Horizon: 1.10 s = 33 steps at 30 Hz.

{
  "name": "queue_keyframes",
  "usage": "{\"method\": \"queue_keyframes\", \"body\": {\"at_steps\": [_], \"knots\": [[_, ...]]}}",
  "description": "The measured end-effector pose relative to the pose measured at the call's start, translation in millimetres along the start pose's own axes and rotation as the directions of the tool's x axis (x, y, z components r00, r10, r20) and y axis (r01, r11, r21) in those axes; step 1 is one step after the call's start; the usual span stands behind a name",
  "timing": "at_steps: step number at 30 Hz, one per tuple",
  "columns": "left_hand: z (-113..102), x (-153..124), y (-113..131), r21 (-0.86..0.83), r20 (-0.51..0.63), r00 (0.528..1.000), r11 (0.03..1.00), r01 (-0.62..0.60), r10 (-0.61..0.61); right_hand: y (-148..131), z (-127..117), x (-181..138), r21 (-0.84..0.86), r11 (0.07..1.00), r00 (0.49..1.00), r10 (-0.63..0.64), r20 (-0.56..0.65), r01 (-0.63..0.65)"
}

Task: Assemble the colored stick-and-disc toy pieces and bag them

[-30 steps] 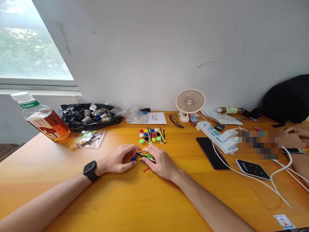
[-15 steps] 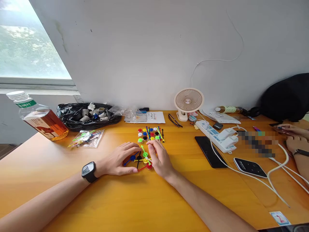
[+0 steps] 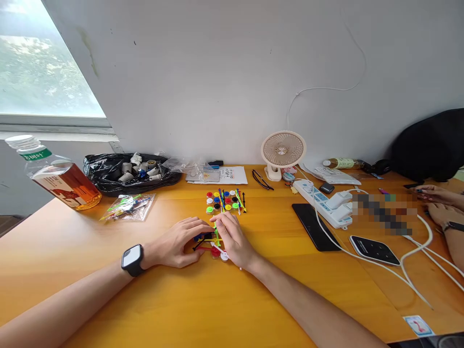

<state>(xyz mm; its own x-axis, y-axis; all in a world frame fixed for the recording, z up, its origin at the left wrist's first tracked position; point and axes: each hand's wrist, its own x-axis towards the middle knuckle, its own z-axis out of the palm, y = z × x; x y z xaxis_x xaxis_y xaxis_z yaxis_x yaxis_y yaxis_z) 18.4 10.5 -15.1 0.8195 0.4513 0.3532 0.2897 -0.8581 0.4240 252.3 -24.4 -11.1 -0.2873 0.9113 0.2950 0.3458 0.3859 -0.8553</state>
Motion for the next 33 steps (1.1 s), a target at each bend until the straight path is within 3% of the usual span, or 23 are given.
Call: {"method": "queue_keyframes", "body": {"at_steps": [4,12,19,24,33], "knots": [[0,1,-1,0.003,-0.02,1.0,1.0,-0.009,0.009,3,-1,1,-0.01,0.999,0.998,-0.048,0.033,0.048],[-3,1,2,0.038,-0.115,0.993,0.999,0.033,-0.029,1,-8,-1,0.185,0.982,0.967,-0.021,0.255,-0.027],[1,1,-4,0.005,-0.081,0.996,1.0,0.026,-0.025,0,-30,1,-0.061,0.997,0.896,-0.014,0.444,0.045],[4,1,-5,0.032,-0.064,0.997,0.999,0.039,-0.037,4,-39,7,-0.13,0.991,0.906,0.072,0.418,-0.018],[3,1,-4,0.023,-0.081,0.996,0.999,0.033,-0.031,3,-27,5,-0.095,0.995,0.94,0.045,0.339,-0.014]]}}
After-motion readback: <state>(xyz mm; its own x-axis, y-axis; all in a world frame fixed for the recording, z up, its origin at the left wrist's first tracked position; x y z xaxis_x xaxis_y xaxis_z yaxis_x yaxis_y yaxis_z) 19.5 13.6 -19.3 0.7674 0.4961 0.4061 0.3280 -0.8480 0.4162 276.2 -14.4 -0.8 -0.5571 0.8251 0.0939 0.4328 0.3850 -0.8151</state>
